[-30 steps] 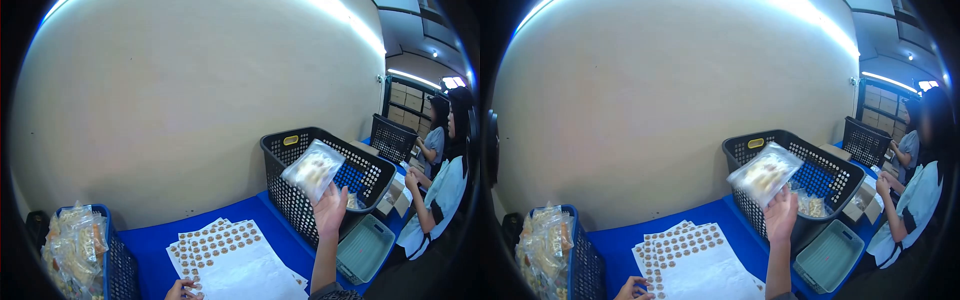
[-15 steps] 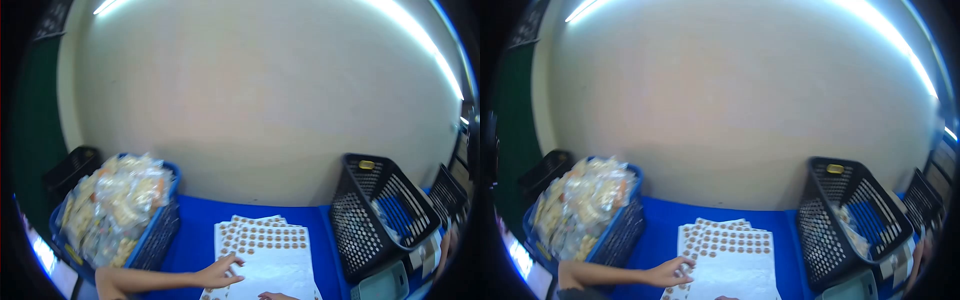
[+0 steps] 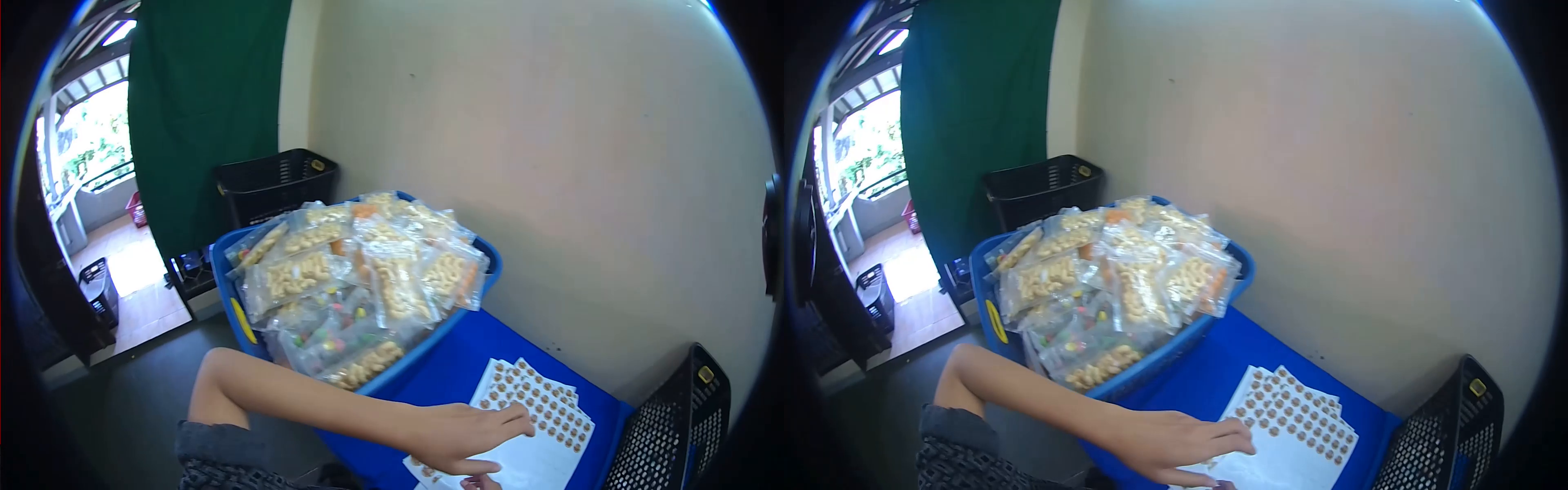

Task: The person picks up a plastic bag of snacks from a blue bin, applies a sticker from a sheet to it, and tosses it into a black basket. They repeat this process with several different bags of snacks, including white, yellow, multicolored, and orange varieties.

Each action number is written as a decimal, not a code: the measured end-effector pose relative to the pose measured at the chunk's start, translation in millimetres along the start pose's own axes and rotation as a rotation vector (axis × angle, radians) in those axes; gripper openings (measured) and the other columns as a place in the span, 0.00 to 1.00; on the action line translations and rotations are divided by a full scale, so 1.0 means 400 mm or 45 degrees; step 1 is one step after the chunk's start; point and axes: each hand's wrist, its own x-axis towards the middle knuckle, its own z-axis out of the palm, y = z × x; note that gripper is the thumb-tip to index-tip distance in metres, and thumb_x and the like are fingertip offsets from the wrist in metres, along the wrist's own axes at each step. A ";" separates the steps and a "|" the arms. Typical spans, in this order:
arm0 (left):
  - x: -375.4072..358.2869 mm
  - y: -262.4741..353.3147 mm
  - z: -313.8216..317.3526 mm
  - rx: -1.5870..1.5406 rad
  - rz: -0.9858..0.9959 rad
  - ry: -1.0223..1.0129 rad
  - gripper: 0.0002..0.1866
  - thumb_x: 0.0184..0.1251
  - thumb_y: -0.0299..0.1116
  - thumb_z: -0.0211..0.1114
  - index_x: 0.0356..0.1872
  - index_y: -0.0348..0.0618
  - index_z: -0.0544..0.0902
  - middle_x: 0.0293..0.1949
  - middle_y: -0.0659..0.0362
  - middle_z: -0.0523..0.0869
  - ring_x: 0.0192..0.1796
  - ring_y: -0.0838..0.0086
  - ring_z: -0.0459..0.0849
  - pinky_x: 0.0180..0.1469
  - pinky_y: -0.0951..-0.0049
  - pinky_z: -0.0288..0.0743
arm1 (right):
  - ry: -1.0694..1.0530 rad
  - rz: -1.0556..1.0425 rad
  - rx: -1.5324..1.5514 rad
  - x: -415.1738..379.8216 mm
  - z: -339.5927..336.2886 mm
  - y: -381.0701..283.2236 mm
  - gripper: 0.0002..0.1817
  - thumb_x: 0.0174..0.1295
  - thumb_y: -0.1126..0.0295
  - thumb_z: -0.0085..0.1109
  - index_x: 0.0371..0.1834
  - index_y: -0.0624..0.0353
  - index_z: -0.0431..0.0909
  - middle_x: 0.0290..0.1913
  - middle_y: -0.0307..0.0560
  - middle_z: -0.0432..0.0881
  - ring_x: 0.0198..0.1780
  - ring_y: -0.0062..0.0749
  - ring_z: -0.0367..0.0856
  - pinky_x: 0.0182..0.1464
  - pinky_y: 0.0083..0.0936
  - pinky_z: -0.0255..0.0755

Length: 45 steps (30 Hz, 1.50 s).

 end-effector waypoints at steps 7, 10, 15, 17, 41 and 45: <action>-0.430 -0.030 -0.096 0.225 -0.356 0.773 0.16 0.52 0.34 0.58 0.40 0.36 0.70 0.40 0.51 0.74 0.41 0.65 0.74 0.42 0.72 0.68 | 0.132 -0.413 -0.010 0.134 0.039 -0.216 0.18 0.54 0.66 0.50 0.46 0.63 0.66 0.37 0.50 0.76 0.39 0.33 0.74 0.35 0.26 0.68; -0.579 -0.126 -0.055 0.448 -0.513 1.432 0.10 0.49 0.33 0.59 0.30 0.39 0.75 0.28 0.54 0.77 0.30 0.65 0.76 0.33 0.75 0.69 | 0.185 -0.468 0.025 0.189 0.037 -0.329 0.15 0.50 0.70 0.53 0.40 0.66 0.69 0.36 0.48 0.76 0.41 0.30 0.74 0.46 0.23 0.64; -0.646 -0.178 -0.008 0.748 -0.426 1.459 0.04 0.42 0.30 0.60 0.16 0.43 0.75 0.13 0.61 0.73 0.16 0.72 0.72 0.20 0.76 0.62 | 0.687 -0.830 0.143 0.230 0.017 -0.600 0.09 0.44 0.75 0.52 0.31 0.65 0.72 0.33 0.49 0.74 0.38 0.33 0.72 0.43 0.24 0.63; -0.636 -0.191 -0.007 0.846 -0.364 1.450 0.04 0.40 0.29 0.59 0.13 0.44 0.74 0.10 0.64 0.70 0.13 0.74 0.69 0.17 0.77 0.59 | 0.757 -0.937 0.184 0.255 0.015 -0.670 0.10 0.44 0.74 0.54 0.31 0.65 0.72 0.33 0.48 0.74 0.37 0.33 0.72 0.44 0.24 0.63; -0.650 -0.160 -0.038 0.773 0.046 1.557 0.10 0.51 0.32 0.57 0.13 0.43 0.74 0.09 0.61 0.67 0.10 0.74 0.64 0.14 0.76 0.56 | 0.750 -1.160 -0.329 0.533 0.149 -0.939 0.09 0.54 0.72 0.47 0.37 0.62 0.70 0.43 0.53 0.71 0.41 0.42 0.73 0.41 0.27 0.67; -0.648 -0.187 -0.023 0.785 -0.033 1.515 0.08 0.46 0.34 0.58 0.14 0.44 0.75 0.07 0.65 0.68 0.10 0.76 0.64 0.15 0.78 0.56 | 0.699 -1.176 0.275 0.502 0.124 -0.964 0.12 0.57 0.68 0.44 0.38 0.65 0.70 0.35 0.49 0.75 0.36 0.27 0.74 0.32 0.22 0.67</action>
